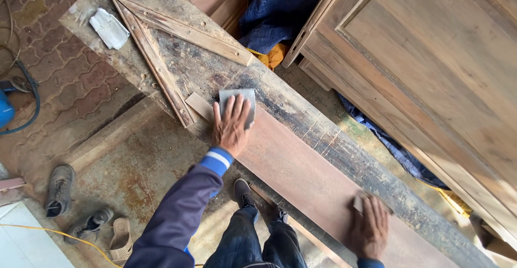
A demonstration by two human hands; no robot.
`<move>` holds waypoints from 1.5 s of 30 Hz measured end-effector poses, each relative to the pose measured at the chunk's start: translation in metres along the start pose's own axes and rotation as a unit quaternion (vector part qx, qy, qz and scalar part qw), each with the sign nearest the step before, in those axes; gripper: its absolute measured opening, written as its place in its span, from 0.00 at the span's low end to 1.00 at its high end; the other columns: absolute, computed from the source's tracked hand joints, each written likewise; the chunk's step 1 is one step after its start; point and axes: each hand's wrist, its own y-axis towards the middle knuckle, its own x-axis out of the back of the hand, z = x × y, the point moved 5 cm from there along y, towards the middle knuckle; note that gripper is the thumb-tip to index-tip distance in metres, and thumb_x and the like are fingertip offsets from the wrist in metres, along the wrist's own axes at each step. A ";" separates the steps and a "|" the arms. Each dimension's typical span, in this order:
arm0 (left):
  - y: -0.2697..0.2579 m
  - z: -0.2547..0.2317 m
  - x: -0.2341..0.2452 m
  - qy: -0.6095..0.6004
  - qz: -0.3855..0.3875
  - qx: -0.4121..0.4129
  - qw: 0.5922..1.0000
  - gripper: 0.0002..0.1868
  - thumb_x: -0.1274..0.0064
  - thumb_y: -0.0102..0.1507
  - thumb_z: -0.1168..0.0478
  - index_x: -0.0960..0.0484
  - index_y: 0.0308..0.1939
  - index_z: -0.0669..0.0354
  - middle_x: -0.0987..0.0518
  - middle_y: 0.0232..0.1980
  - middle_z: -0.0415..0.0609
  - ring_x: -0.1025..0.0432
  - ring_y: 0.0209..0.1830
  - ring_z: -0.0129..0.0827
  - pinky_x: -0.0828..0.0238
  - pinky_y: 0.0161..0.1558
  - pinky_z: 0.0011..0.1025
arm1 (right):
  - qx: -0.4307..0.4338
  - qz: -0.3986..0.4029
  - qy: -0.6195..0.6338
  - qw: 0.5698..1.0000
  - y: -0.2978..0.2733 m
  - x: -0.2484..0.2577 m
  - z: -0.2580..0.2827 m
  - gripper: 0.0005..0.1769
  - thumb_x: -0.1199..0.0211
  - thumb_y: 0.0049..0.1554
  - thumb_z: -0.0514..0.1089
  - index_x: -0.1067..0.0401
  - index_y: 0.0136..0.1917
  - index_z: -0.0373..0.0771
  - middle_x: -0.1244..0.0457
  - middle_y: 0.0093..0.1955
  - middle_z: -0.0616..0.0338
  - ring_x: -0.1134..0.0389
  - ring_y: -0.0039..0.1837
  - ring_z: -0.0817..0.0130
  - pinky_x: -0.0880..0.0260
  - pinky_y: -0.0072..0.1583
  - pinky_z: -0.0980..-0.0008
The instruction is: Sanding a long wooden plank using sandpaper and an electric sander.
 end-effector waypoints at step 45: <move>-0.138 -0.326 -0.079 0.040 0.018 0.033 0.998 0.41 0.55 0.68 0.44 0.50 0.81 0.52 0.52 0.84 0.54 0.57 0.83 0.54 0.67 0.77 0.62 | 0.028 -0.054 0.114 0.992 -0.125 0.087 -0.196 0.33 0.39 0.60 0.42 0.39 0.77 0.41 0.44 0.78 0.48 0.46 0.80 0.51 0.51 0.80 0.47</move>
